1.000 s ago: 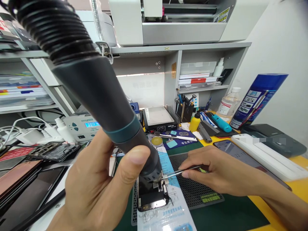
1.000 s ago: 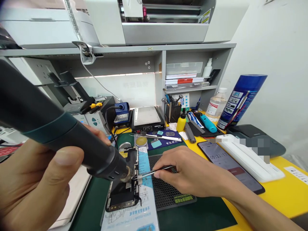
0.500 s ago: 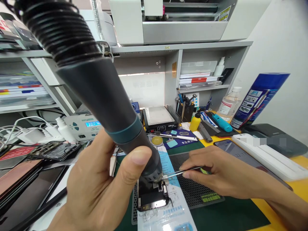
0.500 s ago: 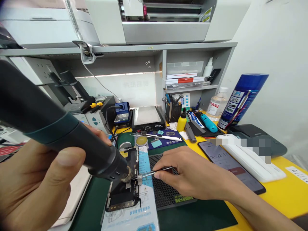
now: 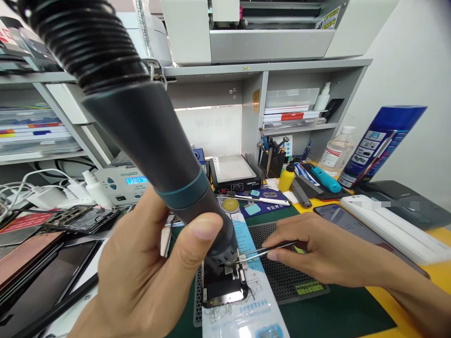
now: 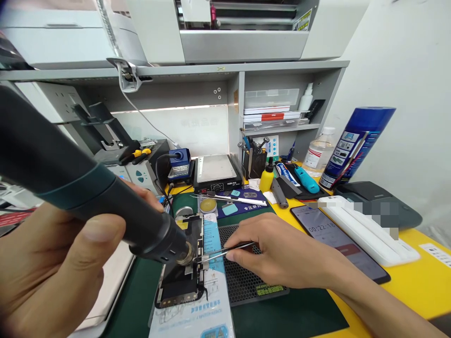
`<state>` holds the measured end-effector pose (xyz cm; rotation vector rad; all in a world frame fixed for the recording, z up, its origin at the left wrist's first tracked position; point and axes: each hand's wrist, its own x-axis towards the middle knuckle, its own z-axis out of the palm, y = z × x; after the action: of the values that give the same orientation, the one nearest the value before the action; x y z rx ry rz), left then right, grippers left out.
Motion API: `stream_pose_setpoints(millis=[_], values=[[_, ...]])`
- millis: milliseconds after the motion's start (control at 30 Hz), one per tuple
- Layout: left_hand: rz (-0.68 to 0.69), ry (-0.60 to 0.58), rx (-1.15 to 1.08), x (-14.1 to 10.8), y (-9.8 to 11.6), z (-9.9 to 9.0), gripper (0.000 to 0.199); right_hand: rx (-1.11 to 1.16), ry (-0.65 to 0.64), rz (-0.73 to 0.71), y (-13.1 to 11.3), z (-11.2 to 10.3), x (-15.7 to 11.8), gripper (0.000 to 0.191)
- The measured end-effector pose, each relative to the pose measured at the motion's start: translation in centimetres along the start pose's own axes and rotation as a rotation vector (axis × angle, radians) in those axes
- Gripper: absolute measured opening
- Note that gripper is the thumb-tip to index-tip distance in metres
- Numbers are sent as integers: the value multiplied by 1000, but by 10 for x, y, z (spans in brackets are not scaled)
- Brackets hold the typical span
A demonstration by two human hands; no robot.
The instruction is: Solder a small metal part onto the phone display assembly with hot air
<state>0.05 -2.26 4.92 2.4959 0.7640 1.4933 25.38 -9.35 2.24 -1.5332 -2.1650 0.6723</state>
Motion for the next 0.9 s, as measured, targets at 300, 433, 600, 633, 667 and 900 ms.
stream_pose_setpoints(millis=[300, 433, 600, 633, 667, 900], values=[[-7, -7, -23, -5, -2, 0, 14, 37, -37, -15, 0, -2, 1, 19], [-15, -10, -30, -6, -4, 0, 15, -3, -15, -21, -2, 0, -1, 18], [-7, -6, -27, -3, -2, 1, 12, -74, 30, -60, -1, 4, -5, 17], [-3, -9, -22, -3, -2, 1, 12, -86, 35, -66, -1, 4, -5, 17], [0, -12, -21, -3, -2, 1, 11, -93, 41, -67, -1, 5, -6, 17], [10, -14, -58, -8, -4, -1, 16, -126, 67, -66, -3, 4, -8, 16]])
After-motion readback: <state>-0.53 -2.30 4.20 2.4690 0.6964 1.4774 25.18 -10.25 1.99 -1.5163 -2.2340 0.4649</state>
